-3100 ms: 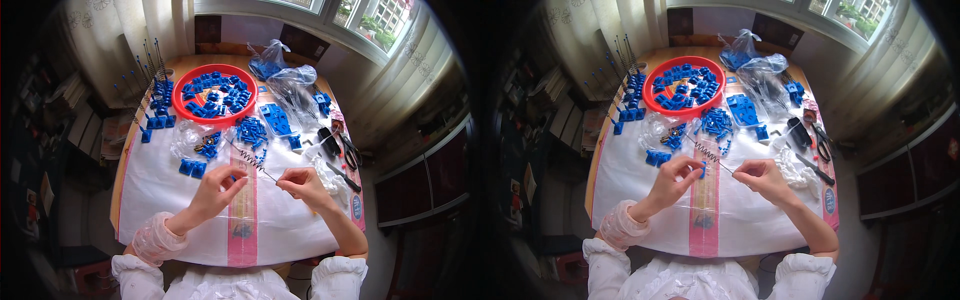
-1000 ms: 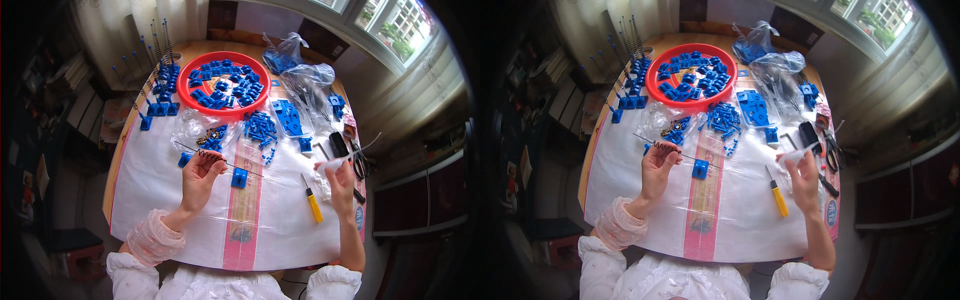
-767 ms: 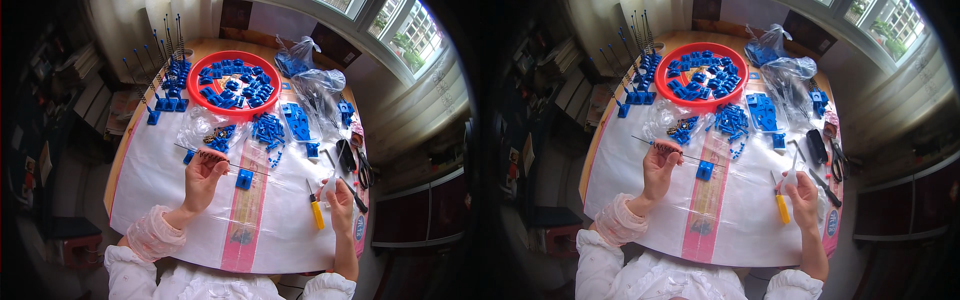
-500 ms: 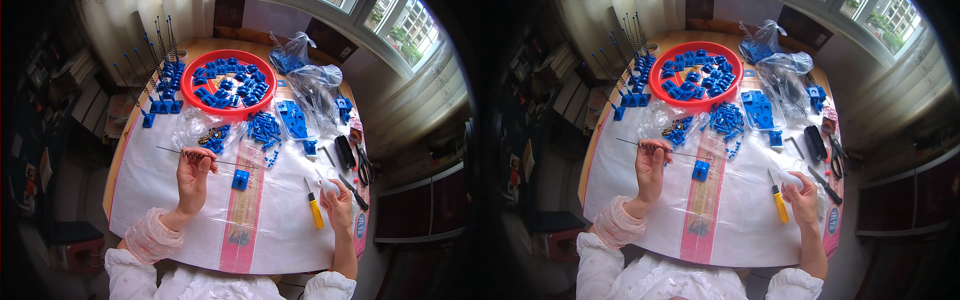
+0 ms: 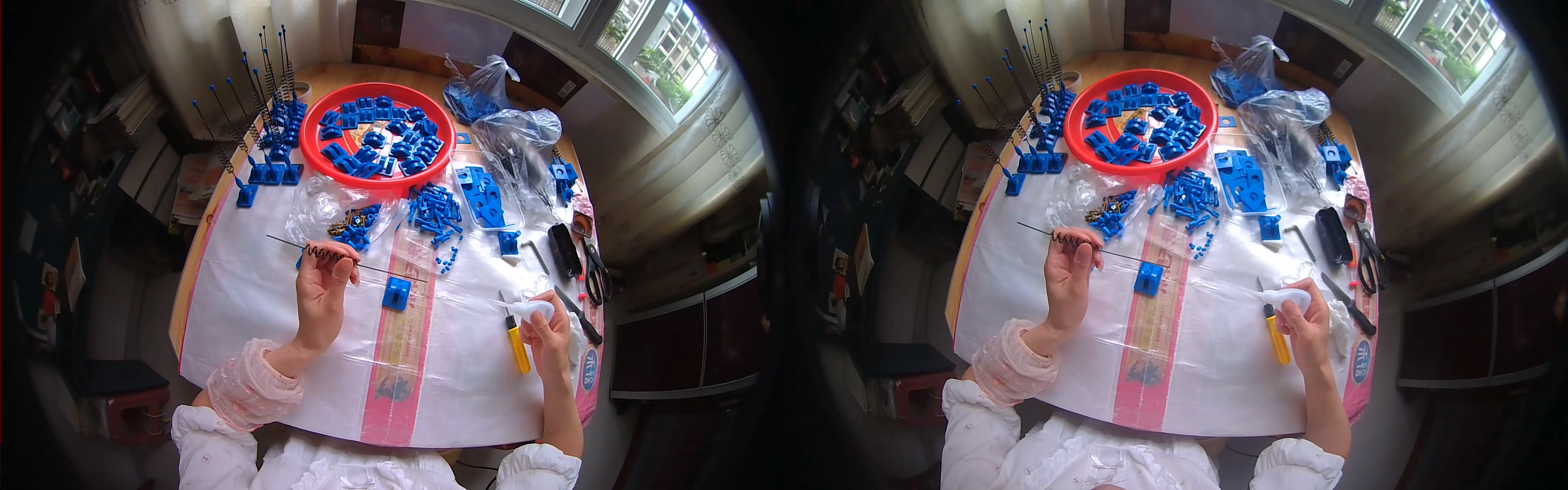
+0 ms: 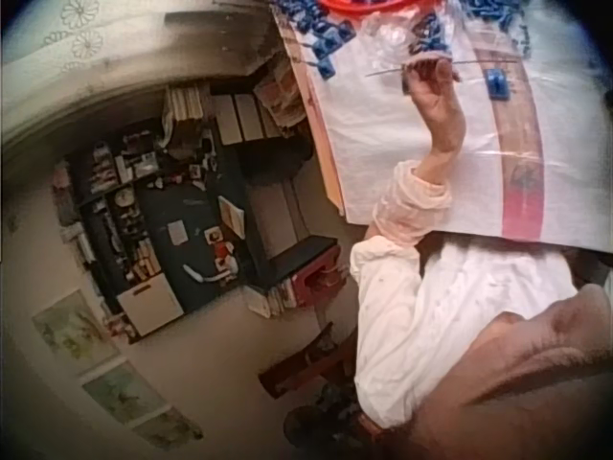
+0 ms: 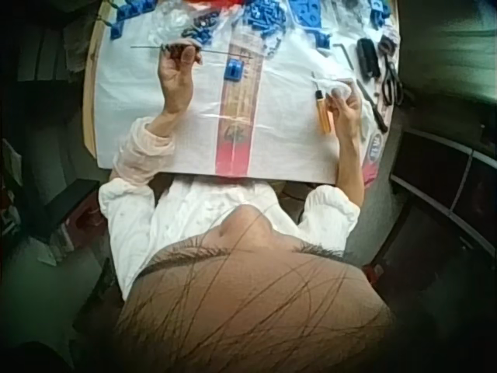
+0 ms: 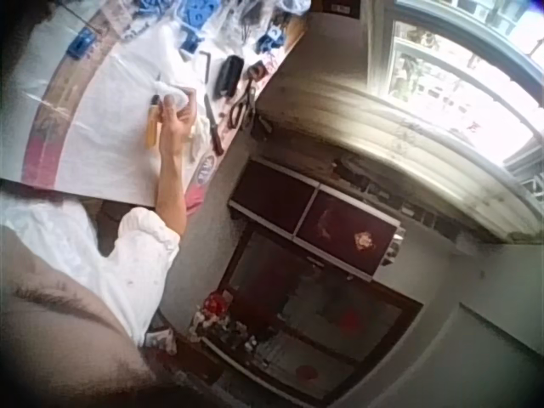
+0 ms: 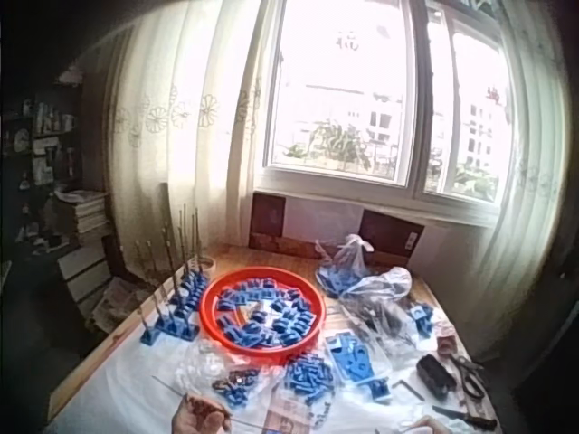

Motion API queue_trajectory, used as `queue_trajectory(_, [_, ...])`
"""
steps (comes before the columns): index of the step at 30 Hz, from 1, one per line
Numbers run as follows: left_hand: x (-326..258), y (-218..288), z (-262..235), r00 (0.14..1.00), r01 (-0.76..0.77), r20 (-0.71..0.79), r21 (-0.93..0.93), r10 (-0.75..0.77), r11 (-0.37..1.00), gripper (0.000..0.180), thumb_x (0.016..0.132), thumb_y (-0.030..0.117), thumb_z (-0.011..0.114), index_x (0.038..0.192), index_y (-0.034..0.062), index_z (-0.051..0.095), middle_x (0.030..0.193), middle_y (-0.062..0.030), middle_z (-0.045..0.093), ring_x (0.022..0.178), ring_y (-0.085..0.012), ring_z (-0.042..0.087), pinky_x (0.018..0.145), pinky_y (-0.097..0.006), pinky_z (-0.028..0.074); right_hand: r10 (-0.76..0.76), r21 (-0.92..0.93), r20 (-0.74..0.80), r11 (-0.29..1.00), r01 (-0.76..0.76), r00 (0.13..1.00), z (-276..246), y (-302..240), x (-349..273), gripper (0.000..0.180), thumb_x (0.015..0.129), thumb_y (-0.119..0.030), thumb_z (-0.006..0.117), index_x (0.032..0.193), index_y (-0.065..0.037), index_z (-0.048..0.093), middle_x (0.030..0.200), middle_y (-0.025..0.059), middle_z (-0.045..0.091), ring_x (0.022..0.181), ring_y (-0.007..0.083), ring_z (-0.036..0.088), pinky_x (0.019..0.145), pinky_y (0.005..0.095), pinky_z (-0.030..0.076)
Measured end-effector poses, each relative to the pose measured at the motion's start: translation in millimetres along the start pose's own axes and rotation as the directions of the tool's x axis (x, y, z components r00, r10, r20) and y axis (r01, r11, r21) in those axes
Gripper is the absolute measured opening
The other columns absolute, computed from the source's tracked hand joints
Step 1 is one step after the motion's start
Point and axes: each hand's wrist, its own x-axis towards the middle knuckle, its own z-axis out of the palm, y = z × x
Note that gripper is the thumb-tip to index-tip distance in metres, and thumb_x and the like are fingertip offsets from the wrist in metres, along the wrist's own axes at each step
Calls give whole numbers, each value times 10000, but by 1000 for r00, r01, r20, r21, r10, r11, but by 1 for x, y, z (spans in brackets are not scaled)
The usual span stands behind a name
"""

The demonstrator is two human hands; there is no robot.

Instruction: Assembling components by threading wires and springs through blue plastic housings.

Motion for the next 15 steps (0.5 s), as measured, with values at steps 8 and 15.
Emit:
queue_trajectory(8, [-4, 1, 3, 999, 50, 5, -10, -50, 999, 161, 1045, 185, 612, 1078, 62, 514, 1035, -61, 595, 784, -77, 528, 726, -226, 471, -7, 136, -68, 991, 16, 998, -4, 6, 1, 187, 997, -202, 674, 1050, -79, 544, 776, -25, 527, 623, 41, 410, 532, 226, 306])
queue_trajectory(15, [-5, 3, 4, 996, 91, 23, 21, -92, 996, 188, 1041, 217, 623, 1091, 65, 524, 1030, -57, 596, 786, -71, 521, 731, -228, 467, -88, 128, -126, 986, 104, 988, -3, 10, 0, 183, 1004, -213, 667, 1037, -75, 551, 750, -30, 511, 607, 41, 391, 529, 231, 298])
